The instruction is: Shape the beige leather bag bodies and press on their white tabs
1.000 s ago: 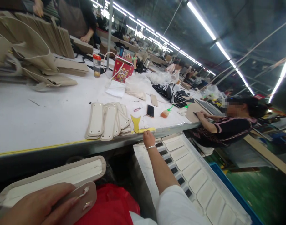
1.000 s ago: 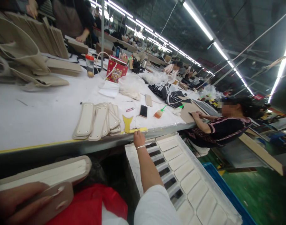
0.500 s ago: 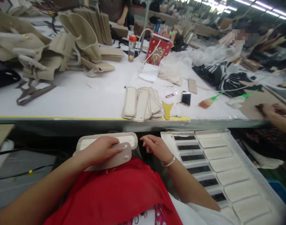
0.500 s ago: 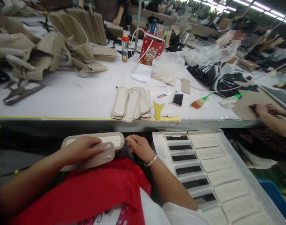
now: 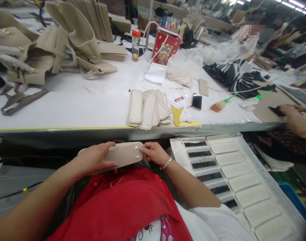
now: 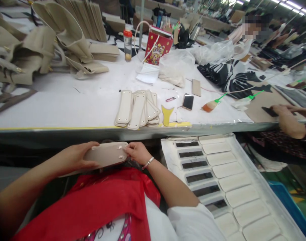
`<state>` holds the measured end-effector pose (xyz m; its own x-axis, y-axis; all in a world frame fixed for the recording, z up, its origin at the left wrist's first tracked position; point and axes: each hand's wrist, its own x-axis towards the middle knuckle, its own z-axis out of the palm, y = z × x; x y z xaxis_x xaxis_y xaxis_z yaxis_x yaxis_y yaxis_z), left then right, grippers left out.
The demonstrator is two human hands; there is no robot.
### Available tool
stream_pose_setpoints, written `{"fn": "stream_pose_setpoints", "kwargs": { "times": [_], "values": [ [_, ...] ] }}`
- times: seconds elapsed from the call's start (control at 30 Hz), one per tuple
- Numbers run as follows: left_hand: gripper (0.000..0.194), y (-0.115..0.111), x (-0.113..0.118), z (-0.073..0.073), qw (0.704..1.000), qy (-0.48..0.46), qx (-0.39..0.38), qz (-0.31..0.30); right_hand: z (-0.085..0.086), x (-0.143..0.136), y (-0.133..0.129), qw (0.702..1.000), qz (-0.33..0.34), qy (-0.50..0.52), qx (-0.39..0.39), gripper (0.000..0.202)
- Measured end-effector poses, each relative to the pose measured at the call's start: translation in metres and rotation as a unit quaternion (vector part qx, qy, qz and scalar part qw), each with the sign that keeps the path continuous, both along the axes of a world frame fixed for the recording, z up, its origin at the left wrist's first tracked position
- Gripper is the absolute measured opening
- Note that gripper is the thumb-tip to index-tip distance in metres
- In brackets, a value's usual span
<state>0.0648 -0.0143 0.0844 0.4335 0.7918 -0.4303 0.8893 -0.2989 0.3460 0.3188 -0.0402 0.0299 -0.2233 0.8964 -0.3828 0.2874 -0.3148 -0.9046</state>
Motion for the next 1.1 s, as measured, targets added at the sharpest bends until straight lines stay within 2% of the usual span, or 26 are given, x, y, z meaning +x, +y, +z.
{"fn": "stream_pose_setpoints", "kwargs": {
  "times": [0.13, 0.3, 0.37, 0.5, 0.6, 0.87, 1.1],
  "values": [
    [0.054, 0.014, -0.012, -0.009, 1.000, -0.026, -0.002, -0.003, -0.002, -0.001, 0.002, 0.994, -0.005, -0.101, 0.038, 0.030],
    [0.048, 0.018, -0.002, -0.018, 0.997, -0.036, 0.031, -0.064, -0.001, 0.006, 0.005, 0.986, 0.008, -0.161, 0.045, 0.031],
    [0.053, 0.016, 0.000, -0.021, 0.996, -0.030, 0.048, -0.074, -0.001, 0.007, 0.006, 0.985, 0.019, -0.168, 0.041, 0.032],
    [0.080, 0.008, 0.002, -0.026, 0.986, -0.018, 0.124, -0.108, -0.001, 0.005, 0.005, 0.983, 0.022, -0.181, 0.034, 0.035],
    [0.089, 0.003, 0.013, -0.029, 0.976, 0.002, 0.162, -0.143, 0.001, 0.003, 0.004, 0.979, 0.014, -0.198, 0.040, 0.034],
    [0.075, -0.002, 0.064, -0.031, 0.961, 0.021, 0.217, -0.167, 0.006, 0.003, 0.005, 0.955, 0.037, -0.274, 0.108, 0.034],
    [0.066, 0.005, 0.078, -0.031, 0.969, 0.007, 0.186, -0.164, 0.009, 0.003, 0.005, 0.934, 0.068, -0.321, 0.139, 0.035]
  ]
}}
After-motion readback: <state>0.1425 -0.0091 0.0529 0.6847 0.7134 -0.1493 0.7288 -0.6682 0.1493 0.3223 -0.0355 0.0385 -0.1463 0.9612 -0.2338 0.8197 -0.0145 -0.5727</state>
